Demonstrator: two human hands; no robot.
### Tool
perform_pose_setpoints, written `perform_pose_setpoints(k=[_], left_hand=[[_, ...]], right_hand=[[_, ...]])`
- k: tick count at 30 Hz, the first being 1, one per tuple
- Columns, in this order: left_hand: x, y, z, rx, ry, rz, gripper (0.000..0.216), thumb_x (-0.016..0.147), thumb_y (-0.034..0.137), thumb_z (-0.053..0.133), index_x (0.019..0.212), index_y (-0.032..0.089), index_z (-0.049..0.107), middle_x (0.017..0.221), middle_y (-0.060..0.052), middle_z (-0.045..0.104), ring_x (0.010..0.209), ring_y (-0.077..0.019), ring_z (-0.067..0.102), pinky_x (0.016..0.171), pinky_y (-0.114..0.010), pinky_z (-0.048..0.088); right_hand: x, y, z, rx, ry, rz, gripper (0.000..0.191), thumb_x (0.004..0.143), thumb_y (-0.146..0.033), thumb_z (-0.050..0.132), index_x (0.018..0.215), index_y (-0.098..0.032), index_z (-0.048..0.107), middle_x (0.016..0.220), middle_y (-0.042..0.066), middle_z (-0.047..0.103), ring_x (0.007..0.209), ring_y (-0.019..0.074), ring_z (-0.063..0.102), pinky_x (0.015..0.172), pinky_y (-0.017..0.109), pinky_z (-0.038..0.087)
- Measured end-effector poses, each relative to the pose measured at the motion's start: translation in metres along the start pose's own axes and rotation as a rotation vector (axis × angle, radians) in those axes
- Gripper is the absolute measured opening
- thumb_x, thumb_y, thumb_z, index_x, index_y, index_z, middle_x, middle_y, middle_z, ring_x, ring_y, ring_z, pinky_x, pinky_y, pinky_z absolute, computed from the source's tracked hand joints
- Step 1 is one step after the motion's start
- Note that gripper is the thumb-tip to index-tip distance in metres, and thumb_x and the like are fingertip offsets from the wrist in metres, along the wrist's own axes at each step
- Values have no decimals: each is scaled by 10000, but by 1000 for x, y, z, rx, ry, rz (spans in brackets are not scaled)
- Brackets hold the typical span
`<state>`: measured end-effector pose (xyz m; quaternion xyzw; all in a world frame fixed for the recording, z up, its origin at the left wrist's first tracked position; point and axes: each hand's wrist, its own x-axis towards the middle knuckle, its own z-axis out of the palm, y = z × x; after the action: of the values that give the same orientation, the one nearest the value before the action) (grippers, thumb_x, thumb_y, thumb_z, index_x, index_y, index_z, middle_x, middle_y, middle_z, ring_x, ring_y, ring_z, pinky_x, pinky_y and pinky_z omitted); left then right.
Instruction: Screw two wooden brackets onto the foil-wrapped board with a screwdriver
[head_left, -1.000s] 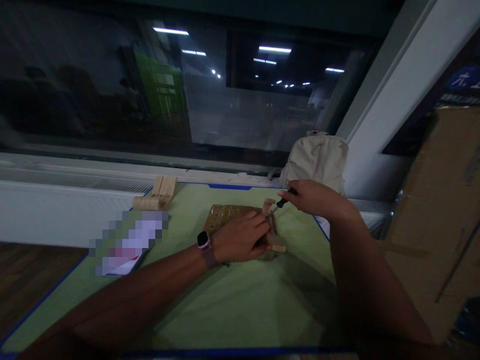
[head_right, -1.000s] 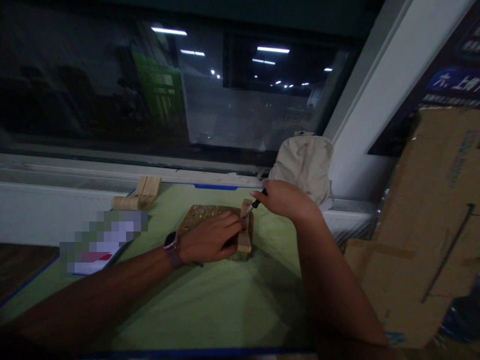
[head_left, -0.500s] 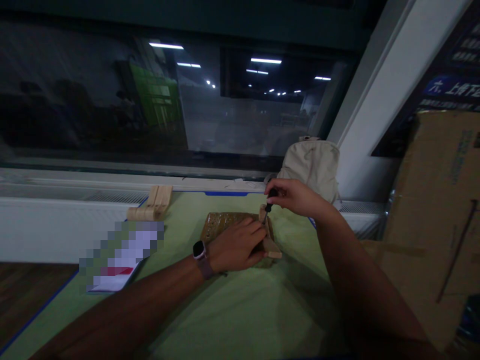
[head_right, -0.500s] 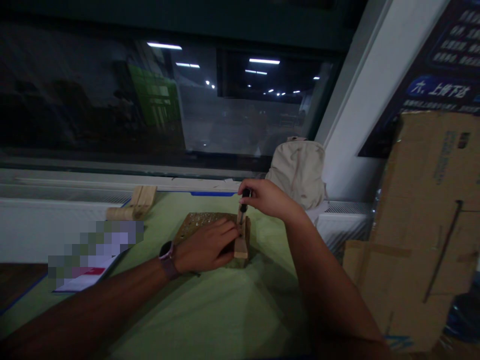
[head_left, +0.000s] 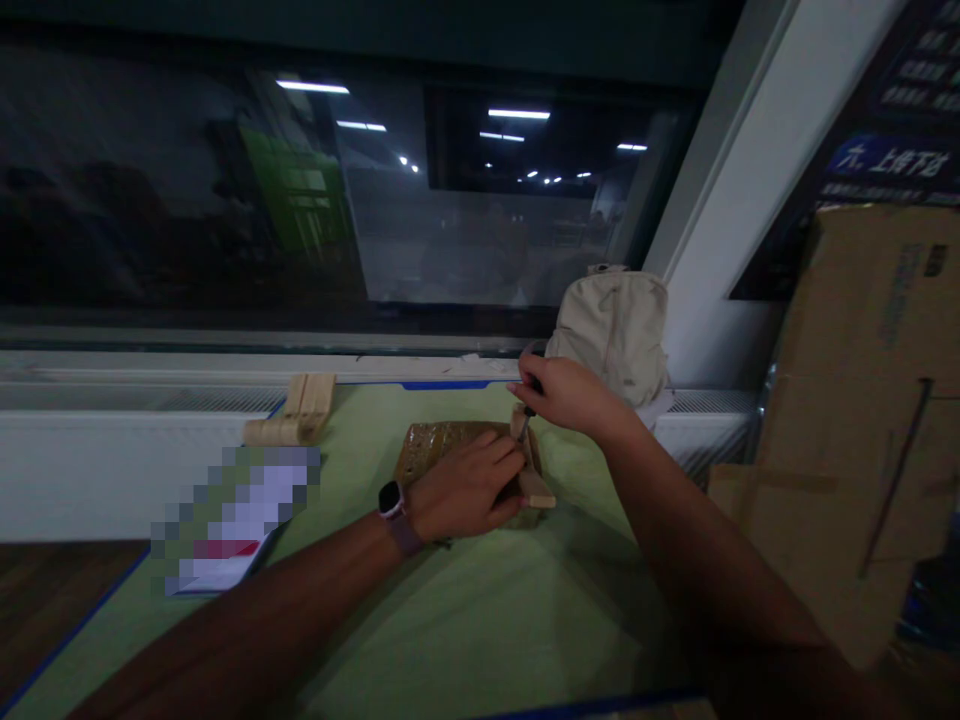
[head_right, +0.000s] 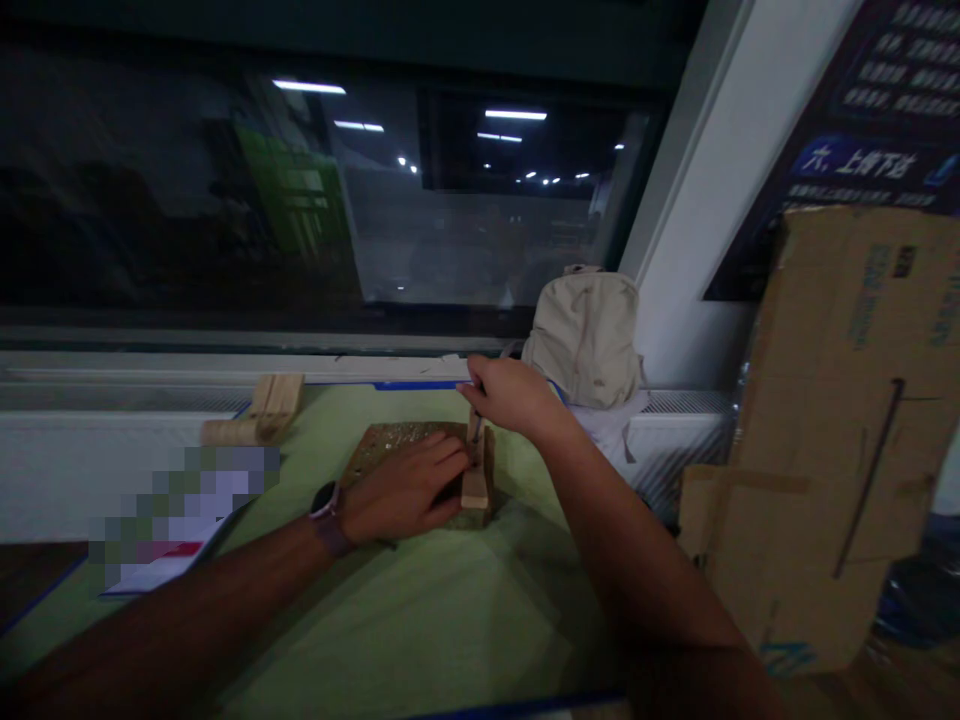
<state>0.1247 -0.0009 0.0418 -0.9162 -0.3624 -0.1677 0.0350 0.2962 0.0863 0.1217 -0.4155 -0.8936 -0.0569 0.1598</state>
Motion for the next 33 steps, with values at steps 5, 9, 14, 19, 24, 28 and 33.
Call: perform_pose_setpoints(k=[5,9,14,19,24,28,33], left_hand=[[0,-2,1,-11,-18,0,278,964,415,505,1040,154,565,1062,-95,571,1007,-262,494,907,-411,465],[0,-2,0,-31,-30,-12,261,956,395,521,1060,160,562,1110,-95,566,1038,-263,494,926,-417,463],[0,0,-2,-53,-33,-8,285,958,397,519,1125,170,557,1119,-94,564,1060,-263,495,943,-424,462],[0,0,-3,-37,-36,-11,267,971,397,485,1072,163,564,1085,-93,563,1021,-256,500,933,-425,460],[0,-1,-3,-27,-48,-11,273,965,404,494,1063,160,565,1063,-93,562,1016,-260,495,912,-418,464],[-1,-1,-1,-25,-31,-3,279,965,406,497,1057,152,566,1095,-101,569,1019,-258,500,932,-427,463],[-1,-2,0,-20,-12,9,323,971,435,489,1079,141,569,1112,-109,576,1026,-258,502,937,-423,466]], right_hand=[[-1,11,-2,230,-46,-100,123,886,-250,576,981,-176,551,865,57,628,762,187,556,668,284,388],[-3,22,-8,538,-181,-329,191,825,-152,588,1008,-189,548,1043,66,627,953,182,581,839,305,463],[0,30,-5,753,-308,-308,134,866,-178,553,999,-189,543,923,38,640,855,168,623,770,300,495],[4,18,4,590,-153,-174,71,869,-185,608,929,-187,570,802,1,646,764,157,625,709,261,443],[0,-2,-2,179,-73,-22,209,920,-336,631,1061,-183,612,845,51,694,777,200,634,669,270,380],[-10,-3,-13,-69,-127,91,339,960,-424,540,1159,-150,565,965,148,717,835,273,658,633,302,360],[-20,10,-27,35,-283,19,232,930,-252,533,1150,-179,525,932,93,708,785,210,639,620,268,372]])
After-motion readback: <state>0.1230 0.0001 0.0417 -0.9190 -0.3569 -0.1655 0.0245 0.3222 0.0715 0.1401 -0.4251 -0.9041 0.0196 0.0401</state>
